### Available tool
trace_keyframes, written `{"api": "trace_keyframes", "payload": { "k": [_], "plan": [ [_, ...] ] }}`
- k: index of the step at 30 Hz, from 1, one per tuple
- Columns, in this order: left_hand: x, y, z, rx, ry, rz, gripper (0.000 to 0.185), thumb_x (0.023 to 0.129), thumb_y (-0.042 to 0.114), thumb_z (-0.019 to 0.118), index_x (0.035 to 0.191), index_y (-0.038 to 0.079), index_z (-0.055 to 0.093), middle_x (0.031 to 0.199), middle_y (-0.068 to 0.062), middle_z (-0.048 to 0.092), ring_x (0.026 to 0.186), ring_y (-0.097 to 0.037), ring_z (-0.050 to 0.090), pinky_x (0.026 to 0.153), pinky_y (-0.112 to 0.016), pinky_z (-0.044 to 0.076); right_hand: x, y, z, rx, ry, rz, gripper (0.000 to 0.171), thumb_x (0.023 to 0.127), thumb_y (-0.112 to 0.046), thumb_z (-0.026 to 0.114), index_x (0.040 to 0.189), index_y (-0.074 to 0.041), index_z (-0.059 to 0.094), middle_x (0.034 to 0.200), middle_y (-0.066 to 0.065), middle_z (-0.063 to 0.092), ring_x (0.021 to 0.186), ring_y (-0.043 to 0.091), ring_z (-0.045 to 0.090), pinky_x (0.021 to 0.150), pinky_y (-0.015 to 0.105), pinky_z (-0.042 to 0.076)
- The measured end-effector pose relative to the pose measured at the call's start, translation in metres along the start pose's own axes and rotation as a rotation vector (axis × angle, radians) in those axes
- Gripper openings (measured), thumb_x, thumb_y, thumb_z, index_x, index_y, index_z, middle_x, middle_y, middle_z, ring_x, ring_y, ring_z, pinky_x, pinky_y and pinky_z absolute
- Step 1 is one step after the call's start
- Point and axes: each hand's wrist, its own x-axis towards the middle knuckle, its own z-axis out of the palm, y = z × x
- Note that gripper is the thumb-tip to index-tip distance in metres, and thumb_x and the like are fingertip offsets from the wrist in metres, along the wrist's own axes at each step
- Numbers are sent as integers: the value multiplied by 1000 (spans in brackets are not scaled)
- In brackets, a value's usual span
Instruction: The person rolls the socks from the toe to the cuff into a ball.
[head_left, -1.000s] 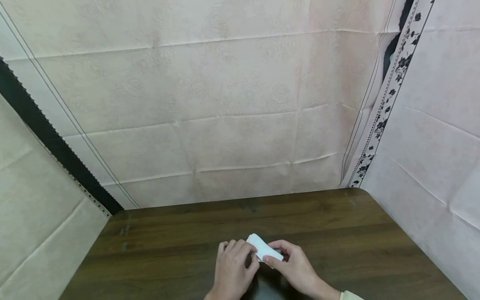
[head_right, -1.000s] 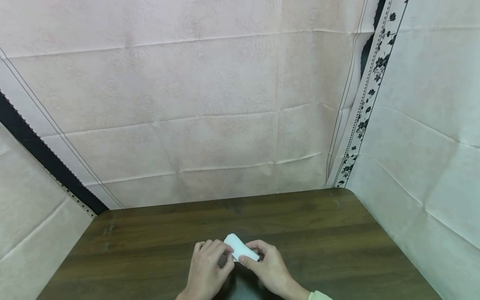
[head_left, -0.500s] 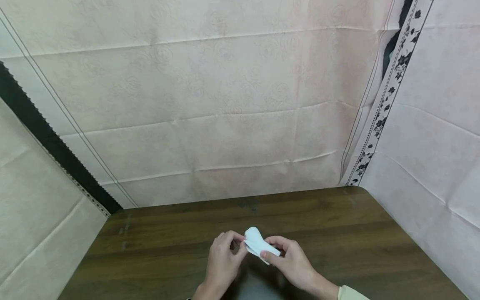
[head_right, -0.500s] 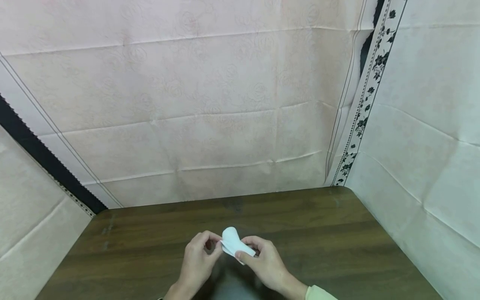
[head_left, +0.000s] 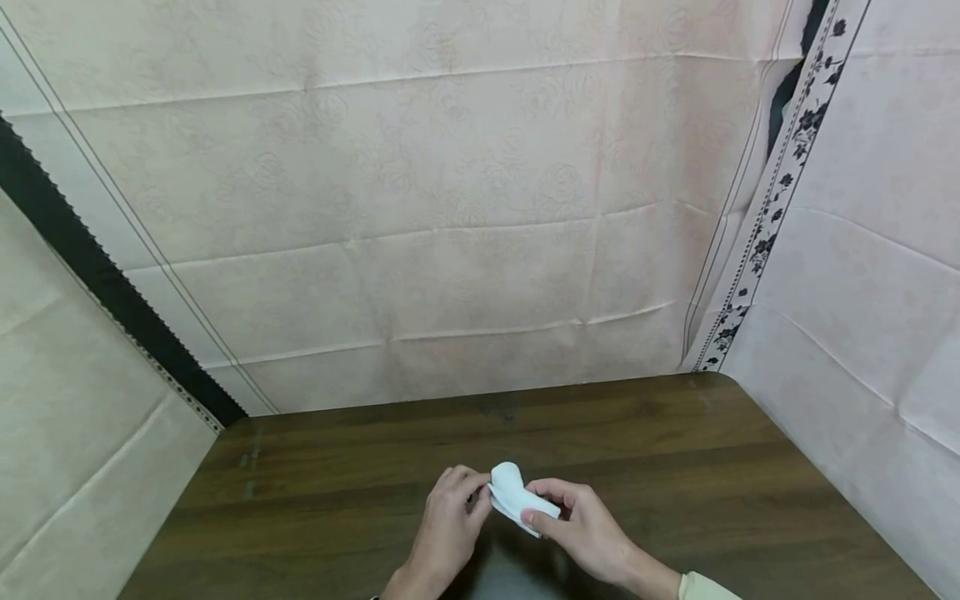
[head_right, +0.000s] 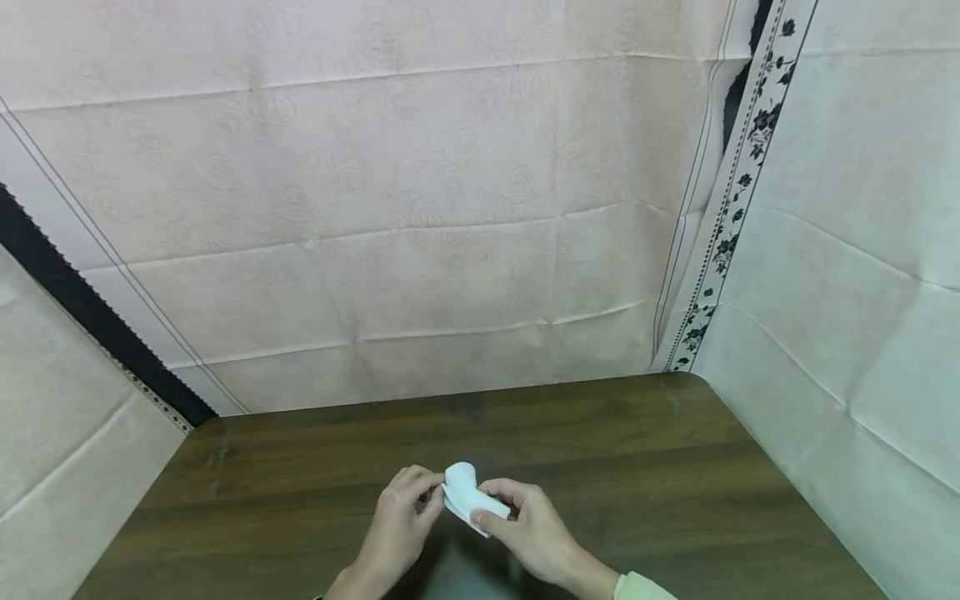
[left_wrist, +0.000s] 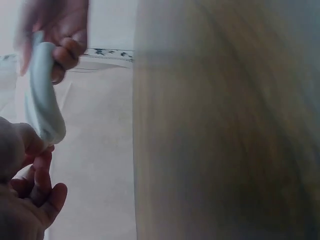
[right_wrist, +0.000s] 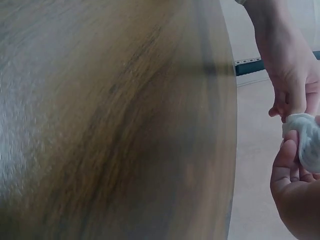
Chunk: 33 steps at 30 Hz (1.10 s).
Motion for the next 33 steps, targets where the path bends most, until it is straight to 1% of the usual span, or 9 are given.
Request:
{"api": "trace_keyframes", "payload": {
  "k": [3, 5, 10, 12, 15, 19, 24, 28, 33],
  "plan": [
    [0, 1, -2, -96, -26, -64, 15, 88, -5, 72, 94, 8, 76, 87, 8, 64, 80, -6, 55, 67, -22, 50, 0, -1, -2, -8, 1, -2, 27, 94, -14, 72, 116, 0, 65, 103, 11, 68, 84, 12, 63, 71, 24, 52],
    [1, 1, -4, -175, -66, -127, 13, 92, -2, 69, 96, 8, 76, 90, 8, 65, 82, -7, 57, 69, -24, 52, 0, -1, -3, -19, 8, 5, 29, 93, -15, 73, 117, -1, 64, 102, 10, 68, 84, 13, 62, 71, 24, 52],
    [2, -1, -6, -319, -149, -263, 12, 97, 4, 64, 101, 10, 74, 101, 5, 69, 91, -11, 63, 77, -27, 54, 1, -1, -5, -18, -14, 8, 45, 93, -14, 73, 134, -4, 56, 99, 7, 69, 83, 15, 61, 70, 25, 49],
    [2, -2, -7, -369, -170, -299, 11, 99, 6, 63, 101, 9, 73, 102, 2, 70, 91, -15, 65, 77, -27, 54, 2, -1, -6, -17, -35, -10, 49, 93, -13, 73, 138, -5, 54, 98, 7, 69, 83, 15, 61, 70, 25, 49],
    [3, -2, -9, -456, -196, -360, 10, 99, 8, 63, 102, 6, 72, 98, -2, 72, 87, -19, 65, 74, -25, 52, 4, 0, -8, -21, -61, -40, 46, 94, -14, 72, 136, -5, 57, 98, 7, 69, 84, 14, 62, 71, 26, 51],
    [5, -2, -13, -561, -210, -419, 11, 98, 8, 64, 101, 1, 72, 93, -6, 72, 84, -19, 64, 73, -23, 50, 5, 1, -11, -10, -107, -59, 43, 94, -13, 71, 134, -4, 59, 102, 9, 69, 86, 14, 62, 72, 26, 51],
    [6, -4, -16, -697, -233, -487, 15, 98, 6, 64, 104, -6, 69, 96, -12, 72, 86, -12, 63, 79, -25, 51, 8, 1, -15, 22, -193, -81, 39, 98, -12, 67, 134, 0, 58, 116, 15, 66, 97, 15, 62, 79, 27, 53],
    [5, -7, -19, -801, -294, -553, 21, 99, 7, 62, 109, -11, 65, 98, -11, 70, 91, -12, 64, 87, -30, 51, 11, -1, -19, 13, -259, -103, 38, 101, -12, 62, 135, 3, 57, 122, 16, 64, 103, 14, 61, 83, 27, 53],
    [5, -9, -22, -927, -379, -592, 25, 102, 13, 60, 111, -10, 64, 99, -4, 69, 96, -13, 61, 91, -32, 48, 13, -8, -26, -3, -340, -119, 38, 103, -13, 57, 137, 4, 55, 122, 12, 64, 105, 12, 60, 86, 27, 51]
  ]
}}
